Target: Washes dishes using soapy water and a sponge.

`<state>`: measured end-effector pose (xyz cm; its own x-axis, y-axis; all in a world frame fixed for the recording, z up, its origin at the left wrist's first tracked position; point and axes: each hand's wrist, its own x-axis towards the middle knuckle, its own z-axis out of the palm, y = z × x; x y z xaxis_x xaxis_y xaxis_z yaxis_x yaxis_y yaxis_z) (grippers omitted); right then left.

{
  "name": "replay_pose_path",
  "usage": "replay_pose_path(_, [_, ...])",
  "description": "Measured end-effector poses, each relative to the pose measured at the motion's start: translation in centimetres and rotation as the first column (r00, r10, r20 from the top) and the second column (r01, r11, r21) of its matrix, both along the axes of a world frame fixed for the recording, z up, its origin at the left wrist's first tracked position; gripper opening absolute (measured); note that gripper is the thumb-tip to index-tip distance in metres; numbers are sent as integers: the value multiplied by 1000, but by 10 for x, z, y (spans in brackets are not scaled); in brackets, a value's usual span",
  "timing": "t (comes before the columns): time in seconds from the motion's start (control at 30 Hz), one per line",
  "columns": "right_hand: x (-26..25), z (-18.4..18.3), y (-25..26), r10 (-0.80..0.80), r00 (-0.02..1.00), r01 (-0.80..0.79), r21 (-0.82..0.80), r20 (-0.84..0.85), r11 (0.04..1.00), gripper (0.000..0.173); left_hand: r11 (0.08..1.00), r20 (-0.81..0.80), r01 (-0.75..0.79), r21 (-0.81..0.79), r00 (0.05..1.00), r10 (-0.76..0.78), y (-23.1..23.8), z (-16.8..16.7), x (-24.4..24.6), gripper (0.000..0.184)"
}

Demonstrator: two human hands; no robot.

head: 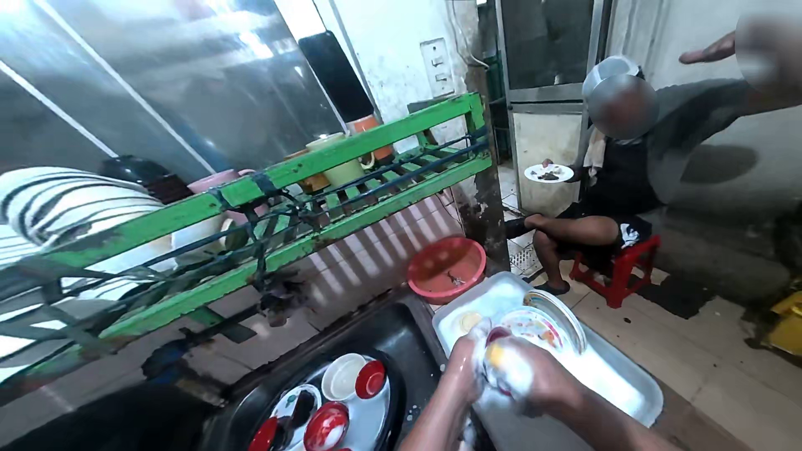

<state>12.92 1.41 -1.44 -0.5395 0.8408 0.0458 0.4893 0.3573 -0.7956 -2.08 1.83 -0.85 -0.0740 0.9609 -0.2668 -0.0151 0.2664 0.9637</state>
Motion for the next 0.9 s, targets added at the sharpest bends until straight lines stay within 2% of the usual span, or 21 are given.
replay_pose_path(0.03, [0, -2, 4, -177, 962, 128, -226, -208, 966, 38, 984, -124, 3, 175, 992, 20, -5, -7, 3, 35])
replay_pose_path(0.07, [-3, -3, 8, -381, 859, 204, -454, -342, 868, 31, 932, -230, 30, 361, 971, 58, -6, -18, 6, 37])
replay_pose_path(0.1, [-7, 1, 10, -544, 743, 237, -606, -391, 759, 25, 865, -312, 63, 498, 944, 110, -7, -28, 10, 40])
replay_pose_path(0.13, [-11, 6, 8, -604, 705, 278, -638, -372, 718, 22, 814, -350, 74, 576, 922, 164, -9, -35, 13, 40])
replay_pose_path(0.17, [-10, 8, 3, -521, 783, 280, -555, -340, 783, 31, 819, -363, 66, 570, 914, 179, -12, -36, 13, 42])
replay_pose_path(0.23, [-5, 1, -7, -134, 983, 121, -104, -126, 987, 44, 922, -325, 30, 386, 940, 106, -15, -25, 7, 36])
replay_pose_path(0.27, [-2, -3, -9, 20, 998, -31, 178, 61, 984, 43, 968, -234, 17, 250, 971, 43, -12, -16, 3, 30])
replay_pose_path(0.3, [2, -8, -10, 95, 975, -167, 382, 199, 909, 39, 996, -87, 26, 91, 996, -18, -7, -10, -1, 27])
replay_pose_path(0.37, [10, -15, -4, 96, 961, -230, 564, 258, 793, 32, 995, 79, 85, -55, 994, -81, -3, -4, -5, 32])
replay_pose_path(0.4, [11, -18, 0, 51, 978, -151, 522, 201, 839, 32, 999, 50, 49, -10, 998, -48, -5, -3, 0, 33])
replay_pose_path(0.43, [9, -17, 4, -40, 994, -1, 371, 103, 929, 33, 995, -46, 16, 97, 999, -11, -8, -5, 6, 36])
replay_pose_path(0.47, [4, -8, 7, -182, 983, 184, 75, -31, 980, 35, 974, -154, 8, 227, 988, 28, -9, -11, 13, 38])
replay_pose_path(0.5, [-1, 1, 12, -358, 918, 313, -239, -174, 919, 36, 947, -213, -15, 322, 973, 88, -8, -18, 19, 38])
replay_pose_path(0.53, [-5, 7, 13, -490, 825, 328, -467, -281, 821, 33, 928, -242, -22, 373, 963, 120, -9, -22, 23, 40])
replay_pose_path(0.57, [-7, 11, 11, -540, 762, 272, -580, -357, 768, 30, 917, -270, -16, 398, 954, 134, -10, -23, 23, 40])
replay_pose_path(0.6, [-8, 13, 6, -501, 771, 214, -581, -393, 785, 27, 919, -296, -6, 395, 946, 133, -9, -22, 20, 40])
replay_pose_path(0.63, [-7, 15, 1, -369, 857, 176, -468, -361, 866, 29, 936, -315, 17, 353, 943, 102, -7, -18, 15, 39])
replay_pose_path(0.7, [-6, 16, -9, -69, 996, 76, -127, 62, 989, 60, 987, -279, 98, 130, 959, -58, -3, -1, 3, 36])
replay_pose_path(0.77, [-8, 16, -18, 73, 899, -116, 75, 431, 990, 68, 974, -198, 218, -69, 954, -227, 8, 2, -8, 33])
replay_pose_path(0.83, [-9, 15, -18, 95, 861, -157, 83, 499, 984, 61, 937, -198, 307, -166, 920, -337, 17, 1, -16, 40])
replay_pose_path(0.9, [-5, 19, -11, 18, 945, -12, -20, 326, 1000, 57, 941, -58, 283, -184, 953, -298, 21, -4, -22, 50])
